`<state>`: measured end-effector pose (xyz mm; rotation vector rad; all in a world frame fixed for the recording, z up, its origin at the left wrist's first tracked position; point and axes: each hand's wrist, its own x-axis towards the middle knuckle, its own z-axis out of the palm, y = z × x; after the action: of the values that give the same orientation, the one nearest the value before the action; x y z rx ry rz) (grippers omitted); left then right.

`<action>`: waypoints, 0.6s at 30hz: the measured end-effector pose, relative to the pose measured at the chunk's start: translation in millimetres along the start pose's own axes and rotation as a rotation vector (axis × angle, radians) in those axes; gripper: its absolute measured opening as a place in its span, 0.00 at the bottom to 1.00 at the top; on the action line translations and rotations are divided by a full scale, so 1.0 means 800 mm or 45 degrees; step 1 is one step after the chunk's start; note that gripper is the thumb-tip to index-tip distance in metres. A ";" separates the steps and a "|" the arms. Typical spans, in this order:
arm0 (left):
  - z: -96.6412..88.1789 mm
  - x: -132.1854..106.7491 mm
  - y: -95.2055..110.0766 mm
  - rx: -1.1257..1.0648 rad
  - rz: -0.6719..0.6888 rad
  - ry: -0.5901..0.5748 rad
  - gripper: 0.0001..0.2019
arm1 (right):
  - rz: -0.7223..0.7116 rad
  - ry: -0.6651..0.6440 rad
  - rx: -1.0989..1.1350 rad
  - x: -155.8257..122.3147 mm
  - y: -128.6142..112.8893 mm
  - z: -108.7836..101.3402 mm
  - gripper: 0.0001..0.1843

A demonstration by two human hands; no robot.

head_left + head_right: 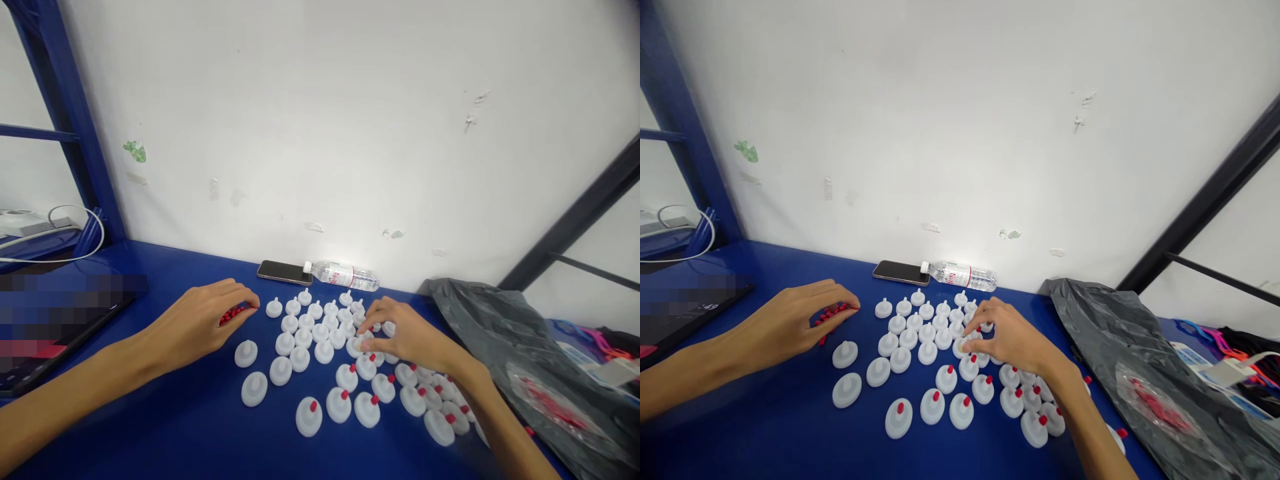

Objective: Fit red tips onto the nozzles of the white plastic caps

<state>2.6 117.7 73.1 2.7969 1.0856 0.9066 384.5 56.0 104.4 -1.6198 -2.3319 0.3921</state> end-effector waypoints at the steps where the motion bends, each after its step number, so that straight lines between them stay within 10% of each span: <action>1: 0.001 0.000 0.001 -0.012 0.011 0.034 0.13 | -0.021 -0.023 0.012 -0.001 -0.003 0.000 0.13; 9: 0.010 -0.002 0.023 -0.167 0.146 0.255 0.11 | -0.092 0.179 0.366 -0.004 -0.039 0.001 0.11; 18: 0.016 -0.015 0.068 -0.403 0.265 0.280 0.10 | -0.553 0.424 0.090 0.002 -0.101 0.073 0.16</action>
<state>35.8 71.0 67.1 2.6219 0.6025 1.3027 292.0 26.6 80.7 -1.0112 -2.2893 0.0972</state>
